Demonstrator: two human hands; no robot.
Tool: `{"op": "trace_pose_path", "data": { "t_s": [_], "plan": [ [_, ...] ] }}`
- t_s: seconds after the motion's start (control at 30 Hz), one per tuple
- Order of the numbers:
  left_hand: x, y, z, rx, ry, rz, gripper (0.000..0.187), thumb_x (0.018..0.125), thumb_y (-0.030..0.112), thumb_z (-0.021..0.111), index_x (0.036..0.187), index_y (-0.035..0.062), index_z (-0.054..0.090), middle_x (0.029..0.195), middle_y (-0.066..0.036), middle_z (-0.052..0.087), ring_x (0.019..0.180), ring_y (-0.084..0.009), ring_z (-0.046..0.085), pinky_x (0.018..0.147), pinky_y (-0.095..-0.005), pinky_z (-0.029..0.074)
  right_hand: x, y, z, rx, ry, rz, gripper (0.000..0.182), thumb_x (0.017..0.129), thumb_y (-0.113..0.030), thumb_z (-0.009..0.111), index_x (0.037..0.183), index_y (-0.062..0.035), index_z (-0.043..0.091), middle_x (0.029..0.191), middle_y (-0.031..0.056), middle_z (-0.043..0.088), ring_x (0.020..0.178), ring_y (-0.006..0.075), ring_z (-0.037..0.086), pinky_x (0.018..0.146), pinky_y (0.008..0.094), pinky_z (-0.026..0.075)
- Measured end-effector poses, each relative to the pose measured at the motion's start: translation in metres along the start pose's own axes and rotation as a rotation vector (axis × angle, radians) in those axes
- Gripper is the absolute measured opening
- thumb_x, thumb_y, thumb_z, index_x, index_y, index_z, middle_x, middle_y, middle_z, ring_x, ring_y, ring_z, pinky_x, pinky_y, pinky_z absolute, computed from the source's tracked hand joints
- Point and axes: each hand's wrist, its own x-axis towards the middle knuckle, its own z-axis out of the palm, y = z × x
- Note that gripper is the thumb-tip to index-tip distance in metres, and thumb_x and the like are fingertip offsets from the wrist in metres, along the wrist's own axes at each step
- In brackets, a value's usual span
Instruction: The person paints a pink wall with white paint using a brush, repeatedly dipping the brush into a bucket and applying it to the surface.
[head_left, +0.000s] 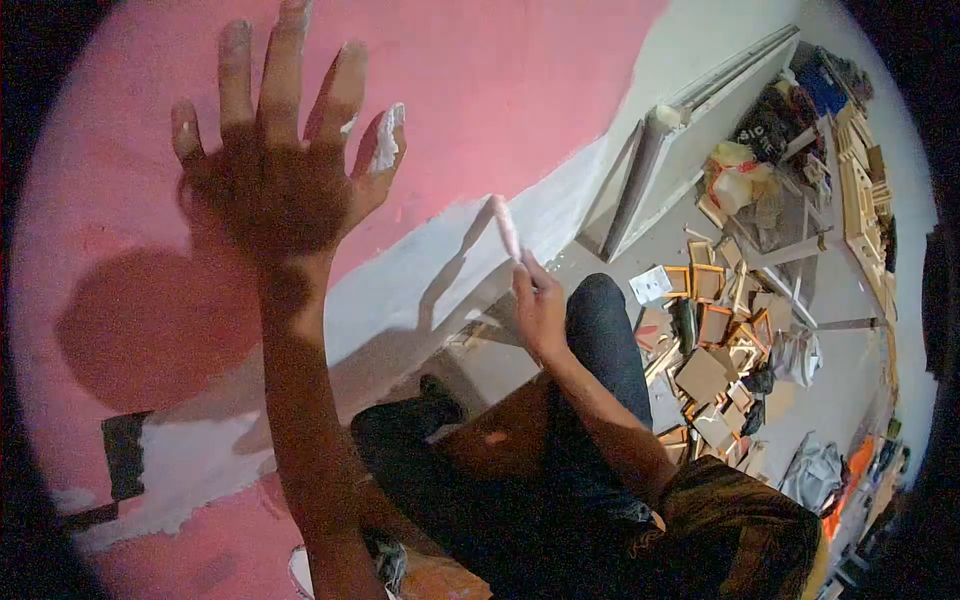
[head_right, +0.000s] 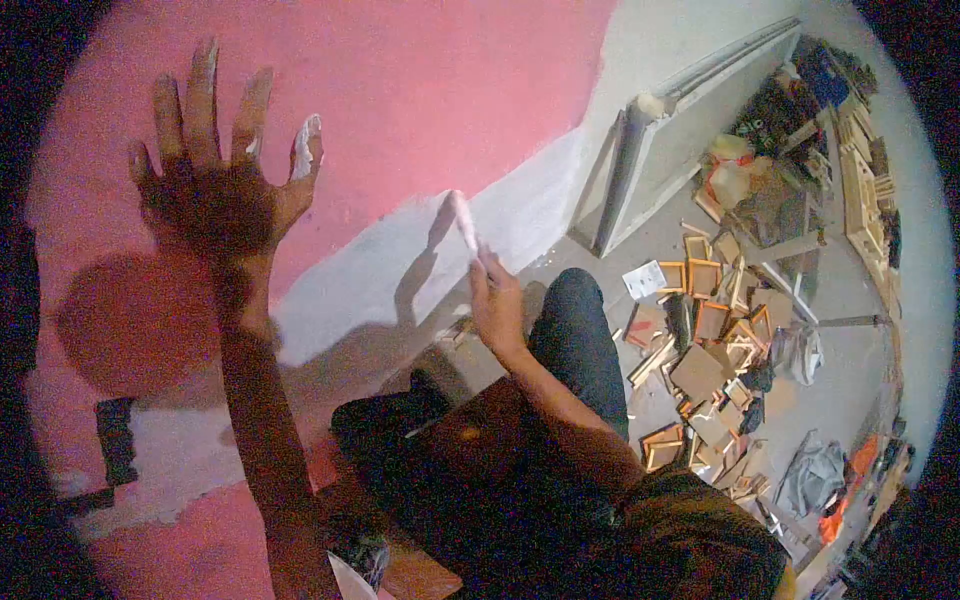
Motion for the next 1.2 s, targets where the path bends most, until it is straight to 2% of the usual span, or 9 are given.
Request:
{"op": "trace_pose_path", "data": {
  "t_s": [0.23, 0.33, 0.6, 0.7, 0.8, 0.93, 1.03, 1.17, 1.2],
  "plan": [
    [-0.002, -0.010, 0.000, 0.239, -0.111, 0.113, 0.049, 0.080, 0.036, 0.062, 0.124, 0.0199, 0.048, 0.146, -0.013, 0.039, 0.135, -0.0398, 0.034, 0.102, -0.0656, 0.027, -0.016, -0.011, -0.003, -0.050, -0.206, 0.101, 0.037, 0.098, -0.018, 0.050, 0.129, 0.0022, 0.053, 0.109, 0.0251, 0.065, 0.081, 0.0253, 0.064, 0.074, 0.0338, 0.050],
    [-0.007, -0.008, 0.010, 0.177, -0.028, 0.083, 0.048, 0.079, 0.041, 0.062, 0.122, 0.0247, 0.050, 0.145, -0.008, 0.041, 0.135, -0.0338, 0.035, 0.102, -0.0616, 0.027, -0.010, 0.003, 0.003, 0.114, 0.017, 0.035, 0.039, 0.097, -0.021, 0.050, 0.129, 0.0013, 0.053, 0.091, 0.0228, 0.067, 0.073, 0.0215, 0.061, 0.071, 0.0344, 0.049],
    [-0.001, 0.000, 0.008, 0.026, 0.100, 0.042, 0.062, 0.073, 0.051, 0.070, 0.129, 0.0341, 0.049, 0.147, 0.000, 0.041, 0.131, -0.0296, 0.041, 0.101, -0.0569, 0.032, -0.016, 0.000, 0.003, 0.131, -0.127, 0.112, 0.039, 0.097, -0.022, 0.052, 0.129, 0.0005, 0.054, 0.069, 0.0136, 0.059, 0.065, 0.0120, 0.052, 0.062, 0.0312, 0.047],
    [-0.001, 0.002, 0.010, 0.017, 0.128, 0.044, 0.061, 0.074, 0.050, 0.070, 0.129, 0.0336, 0.050, 0.146, -0.001, 0.041, 0.130, -0.0299, 0.042, 0.101, -0.0566, 0.032, -0.010, -0.010, 0.008, 0.065, 0.051, 0.009, 0.040, 0.097, -0.019, 0.054, 0.131, 0.0021, 0.052, 0.068, -0.0051, 0.046, 0.060, 0.0047, 0.039, 0.051, 0.0234, 0.034],
    [0.002, 0.003, 0.007, 0.023, 0.109, 0.056, 0.060, 0.074, 0.050, 0.070, 0.128, 0.0334, 0.050, 0.146, -0.001, 0.042, 0.129, -0.0305, 0.043, 0.100, -0.0564, 0.033, -0.013, -0.013, 0.032, 0.098, 0.008, -0.159, 0.038, 0.098, -0.023, 0.052, 0.129, -0.0007, 0.055, 0.067, 0.0065, 0.054, 0.065, 0.0101, 0.050, 0.060, 0.0284, 0.045],
    [0.001, 0.002, 0.008, 0.010, 0.110, 0.047, 0.059, 0.075, 0.049, 0.070, 0.128, 0.0336, 0.050, 0.147, -0.001, 0.041, 0.129, -0.0311, 0.043, 0.098, -0.0566, 0.035, -0.017, -0.018, -0.001, 0.149, -0.132, 0.103, 0.037, 0.097, -0.022, 0.053, 0.127, -0.0003, 0.056, 0.085, 0.0158, 0.066, 0.071, 0.0115, 0.055, 0.066, 0.0299, 0.049],
    [0.001, 0.003, 0.007, 0.020, 0.100, 0.037, 0.059, 0.075, 0.049, 0.069, 0.129, 0.0337, 0.050, 0.147, -0.001, 0.041, 0.128, -0.0313, 0.043, 0.097, -0.0571, 0.036, -0.014, -0.029, 0.005, 0.122, 0.048, -0.041, 0.037, 0.096, -0.019, 0.056, 0.127, 0.0014, 0.056, 0.073, -0.0037, 0.052, 0.066, 0.0047, 0.044, 0.057, 0.0219, 0.040],
    [-0.002, 0.000, 0.011, 0.011, 0.079, 0.043, 0.060, 0.076, 0.049, 0.069, 0.131, 0.0336, 0.049, 0.147, -0.001, 0.040, 0.128, -0.0308, 0.043, 0.097, -0.0573, 0.036, -0.017, -0.037, 0.019, 0.039, -0.107, -0.098, 0.037, 0.095, -0.020, 0.054, 0.126, 0.0000, 0.056, 0.118, 0.0260, 0.060, 0.102, 0.0331, 0.065, 0.083, 0.0358, 0.050],
    [0.000, 0.002, 0.010, 0.017, 0.069, 0.040, 0.060, 0.076, 0.049, 0.069, 0.130, 0.0335, 0.049, 0.147, -0.001, 0.040, 0.128, -0.0307, 0.044, 0.097, -0.0572, 0.036, -0.019, -0.040, 0.011, 0.029, -0.100, -0.048, 0.037, 0.095, -0.020, 0.054, 0.126, -0.0004, 0.056, 0.117, 0.0259, 0.060, 0.101, 0.0308, 0.065, 0.083, 0.0355, 0.050]
  ]
}}
